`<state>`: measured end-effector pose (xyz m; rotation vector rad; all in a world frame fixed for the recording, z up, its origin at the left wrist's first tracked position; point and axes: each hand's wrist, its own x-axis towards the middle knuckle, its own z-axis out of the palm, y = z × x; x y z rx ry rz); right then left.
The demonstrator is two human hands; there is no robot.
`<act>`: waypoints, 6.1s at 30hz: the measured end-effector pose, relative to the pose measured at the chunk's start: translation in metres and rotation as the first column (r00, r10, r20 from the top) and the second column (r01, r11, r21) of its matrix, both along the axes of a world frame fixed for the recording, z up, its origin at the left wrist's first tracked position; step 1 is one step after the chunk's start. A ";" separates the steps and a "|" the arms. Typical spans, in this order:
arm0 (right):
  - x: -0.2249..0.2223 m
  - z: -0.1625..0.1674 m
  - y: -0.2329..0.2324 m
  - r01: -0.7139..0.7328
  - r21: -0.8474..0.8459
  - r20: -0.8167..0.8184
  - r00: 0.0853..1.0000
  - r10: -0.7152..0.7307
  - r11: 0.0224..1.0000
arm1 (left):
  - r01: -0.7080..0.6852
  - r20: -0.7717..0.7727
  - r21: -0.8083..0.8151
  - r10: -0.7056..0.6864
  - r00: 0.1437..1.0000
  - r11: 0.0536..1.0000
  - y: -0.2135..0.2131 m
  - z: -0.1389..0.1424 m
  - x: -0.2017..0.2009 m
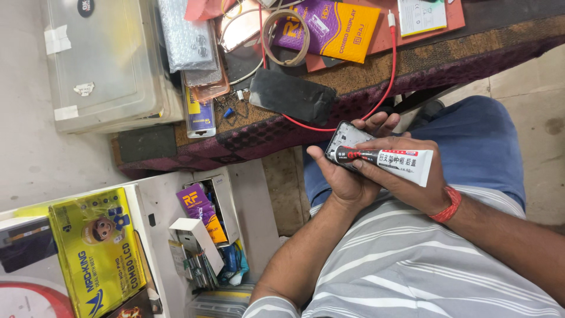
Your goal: The person picks up a disassembled mobile phone and uses a screwdriver to pry at the frame. They then wipe the phone's interior with a cloth and apply adhesive from a tube around the edges of the phone chassis.
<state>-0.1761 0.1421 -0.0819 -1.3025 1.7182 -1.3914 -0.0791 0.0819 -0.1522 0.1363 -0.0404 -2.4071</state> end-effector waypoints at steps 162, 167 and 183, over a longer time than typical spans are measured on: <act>-0.023 0.000 0.035 -0.198 -0.200 -0.559 0.827 0.054 0.959 | 0.231 -0.327 0.269 -0.137 0.935 0.935 0.005 -0.025 0.013; -0.022 -0.007 0.033 -0.204 -0.208 -0.548 0.834 0.059 0.957 | 0.212 -0.247 0.262 -0.147 0.958 0.941 0.003 -0.019 0.016; -0.022 -0.009 0.032 -0.204 -0.202 -0.551 0.832 0.061 0.958 | 0.196 -0.219 0.222 -0.147 0.964 0.955 0.000 -0.021 0.016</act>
